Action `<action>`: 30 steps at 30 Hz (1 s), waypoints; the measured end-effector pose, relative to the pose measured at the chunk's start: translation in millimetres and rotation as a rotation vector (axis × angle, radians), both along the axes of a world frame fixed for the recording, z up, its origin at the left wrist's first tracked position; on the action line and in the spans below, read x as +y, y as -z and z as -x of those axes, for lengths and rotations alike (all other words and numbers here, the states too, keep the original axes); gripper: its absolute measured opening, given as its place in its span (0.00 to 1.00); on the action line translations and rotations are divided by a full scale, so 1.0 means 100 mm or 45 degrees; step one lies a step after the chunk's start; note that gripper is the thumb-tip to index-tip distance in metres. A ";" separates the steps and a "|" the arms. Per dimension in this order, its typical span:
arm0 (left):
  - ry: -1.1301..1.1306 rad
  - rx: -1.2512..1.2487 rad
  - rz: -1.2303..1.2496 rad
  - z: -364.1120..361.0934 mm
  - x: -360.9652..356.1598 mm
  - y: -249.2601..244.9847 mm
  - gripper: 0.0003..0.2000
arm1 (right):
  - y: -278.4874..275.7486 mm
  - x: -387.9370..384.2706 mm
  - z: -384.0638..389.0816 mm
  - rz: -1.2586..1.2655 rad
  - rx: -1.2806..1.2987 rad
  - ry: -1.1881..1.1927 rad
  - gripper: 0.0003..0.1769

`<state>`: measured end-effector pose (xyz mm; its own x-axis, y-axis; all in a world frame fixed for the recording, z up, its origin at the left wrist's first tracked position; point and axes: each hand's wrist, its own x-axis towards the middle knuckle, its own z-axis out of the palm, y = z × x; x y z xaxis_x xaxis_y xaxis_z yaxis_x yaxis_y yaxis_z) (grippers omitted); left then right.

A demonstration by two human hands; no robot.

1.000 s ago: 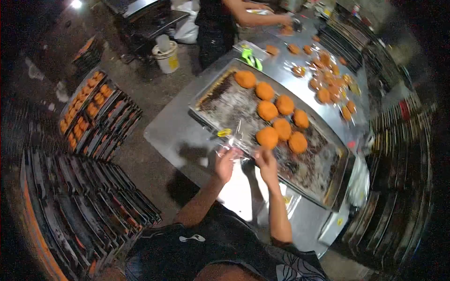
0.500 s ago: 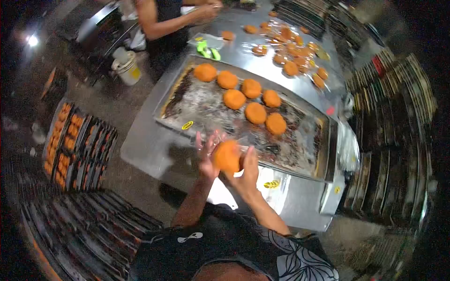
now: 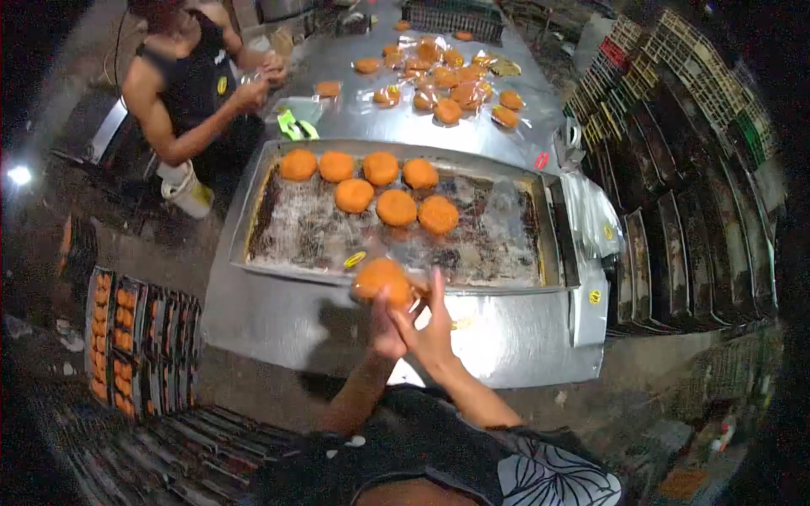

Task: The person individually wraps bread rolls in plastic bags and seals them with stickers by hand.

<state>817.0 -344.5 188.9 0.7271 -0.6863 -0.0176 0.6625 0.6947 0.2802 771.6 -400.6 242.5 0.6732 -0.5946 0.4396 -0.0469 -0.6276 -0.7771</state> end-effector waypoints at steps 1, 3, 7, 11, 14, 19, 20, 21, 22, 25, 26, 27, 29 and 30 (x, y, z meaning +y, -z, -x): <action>0.120 -0.188 0.064 0.02 0.10 0.18 0.19 | 0.06 -0.01 0.16 0.109 0.047 0.079 0.43; 0.386 -0.342 -0.371 0.17 0.20 0.03 0.18 | 0.09 -0.24 0.21 -0.020 0.138 0.082 0.25; 0.686 -1.584 -1.265 0.52 0.11 0.01 0.15 | -0.15 -1.15 -0.22 0.007 -0.059 0.141 0.10; 0.296 -2.669 -0.877 0.95 -0.09 0.97 0.07 | -0.61 -1.22 -0.62 0.339 -0.206 0.132 0.29; 0.858 -2.064 -1.030 0.83 -0.23 0.96 0.05 | 0.14 -0.90 0.31 -0.154 0.308 -0.306 0.21; 0.693 -1.537 -1.012 0.57 -0.29 0.92 0.14 | 0.70 -0.45 1.64 -0.832 0.686 -0.560 0.16; 0.692 -1.471 -0.899 0.65 -0.32 0.86 0.15 | 0.79 -0.49 1.66 -0.660 0.635 -0.460 0.17; 1.007 -1.342 -1.035 0.71 -0.33 0.59 0.19 | 0.88 -0.57 1.67 -0.720 0.851 -0.279 0.16; 0.786 -1.505 -0.953 0.79 -0.36 0.69 0.16 | 1.02 -0.64 1.74 -0.642 0.727 -0.336 0.16; 0.742 -1.239 -0.957 0.91 -0.39 0.92 0.10 | 0.75 -0.56 1.85 -0.435 0.720 -0.184 0.13; 0.740 -1.232 -0.961 0.93 -0.40 0.82 0.10 | 0.79 -0.47 1.84 -0.511 0.519 0.034 0.11; 0.578 -1.394 -1.058 0.98 -0.37 0.71 0.09 | 0.81 -0.43 1.85 -0.578 0.319 0.251 0.10; 0.478 -1.266 -1.146 1.00 -0.35 0.46 0.07 | 0.72 -0.51 1.73 -0.921 0.484 0.172 0.10; 0.479 -1.270 -1.147 0.94 -0.38 0.44 0.07 | 0.69 -0.51 1.67 -1.268 0.635 0.095 0.12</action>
<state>723.0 -382.2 144.5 0.4710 -0.8706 -0.1425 0.0257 -0.1480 0.9887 604.3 -451.9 173.4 0.5894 -0.5772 -0.5651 -0.5055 0.2821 -0.8154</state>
